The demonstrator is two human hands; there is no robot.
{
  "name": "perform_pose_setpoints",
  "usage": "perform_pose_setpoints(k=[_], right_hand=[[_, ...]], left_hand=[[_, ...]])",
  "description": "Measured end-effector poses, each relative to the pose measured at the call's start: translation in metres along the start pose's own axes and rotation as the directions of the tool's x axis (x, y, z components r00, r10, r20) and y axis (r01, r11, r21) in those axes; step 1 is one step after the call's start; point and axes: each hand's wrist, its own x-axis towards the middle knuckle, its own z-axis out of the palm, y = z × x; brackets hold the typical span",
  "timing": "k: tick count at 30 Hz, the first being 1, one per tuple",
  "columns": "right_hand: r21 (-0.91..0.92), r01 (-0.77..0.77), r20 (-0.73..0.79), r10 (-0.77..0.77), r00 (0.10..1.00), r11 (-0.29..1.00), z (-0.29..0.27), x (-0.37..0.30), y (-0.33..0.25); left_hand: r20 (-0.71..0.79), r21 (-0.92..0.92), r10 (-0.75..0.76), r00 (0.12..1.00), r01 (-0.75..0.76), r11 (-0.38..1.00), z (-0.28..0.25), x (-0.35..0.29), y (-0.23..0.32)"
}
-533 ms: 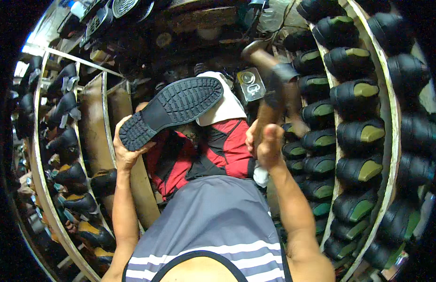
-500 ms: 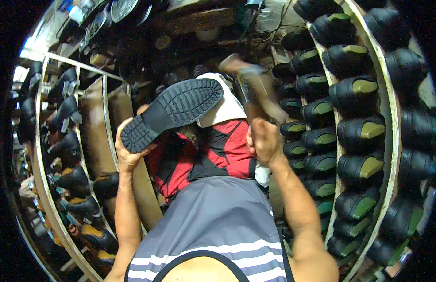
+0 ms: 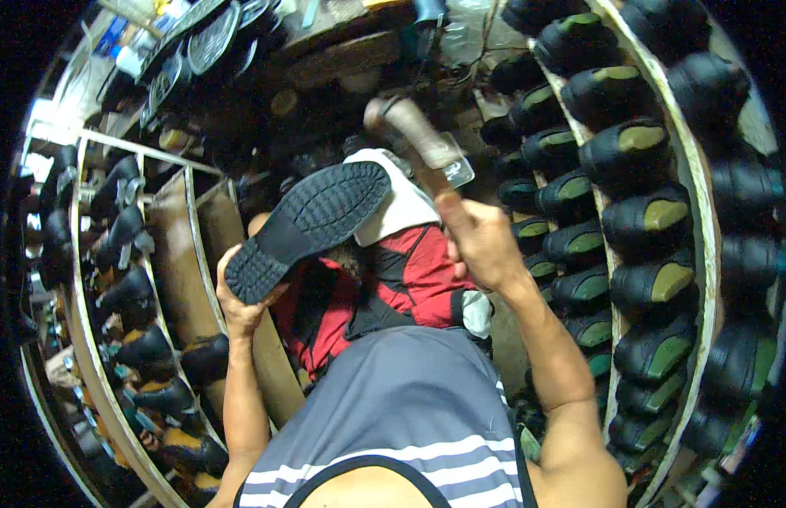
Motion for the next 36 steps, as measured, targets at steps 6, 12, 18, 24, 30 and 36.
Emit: perform_pose_setpoints(k=[6, 12, 18, 24, 30, 36], right_hand=[[0.0, 0.051, 0.299, -0.049, 0.953, 0.999, 0.01, -0.016, 0.016], [0.362, 0.16, 0.094, -0.207, 0.974, 0.918, 0.017, -0.024, 0.025], [0.014, -0.277, 0.255, 0.265, 0.93, 0.961, 0.012, -0.023, 0.002], [0.671, 0.312, 0.005, -0.426, 0.905, 0.672, 0.014, -0.029, -0.001], [-0.147, -0.309, 0.244, 0.337, 0.909, 0.94, 0.008, -0.021, -0.009], [0.608, 0.212, 0.088, -0.33, 0.94, 0.765, 0.024, -0.018, -0.019]], left_hand=[[-0.004, -0.087, -0.149, 0.989, 0.148, 0.985, 0.001, -0.003, 0.0], [-0.016, -0.006, -0.117, 0.993, 0.117, 0.993, 0.0, -0.004, -0.001], [0.0, -0.014, -0.122, 0.993, 0.122, 0.992, -0.001, -0.008, -0.001], [-0.051, 0.035, -0.114, 0.992, 0.116, 0.993, -0.001, -0.011, -0.003], [-0.036, -0.057, -0.093, 0.995, 0.091, 0.994, 0.001, -0.011, -0.005], [-0.067, 0.02, -0.097, 0.993, 0.099, 0.995, 0.0, -0.015, 0.002]])
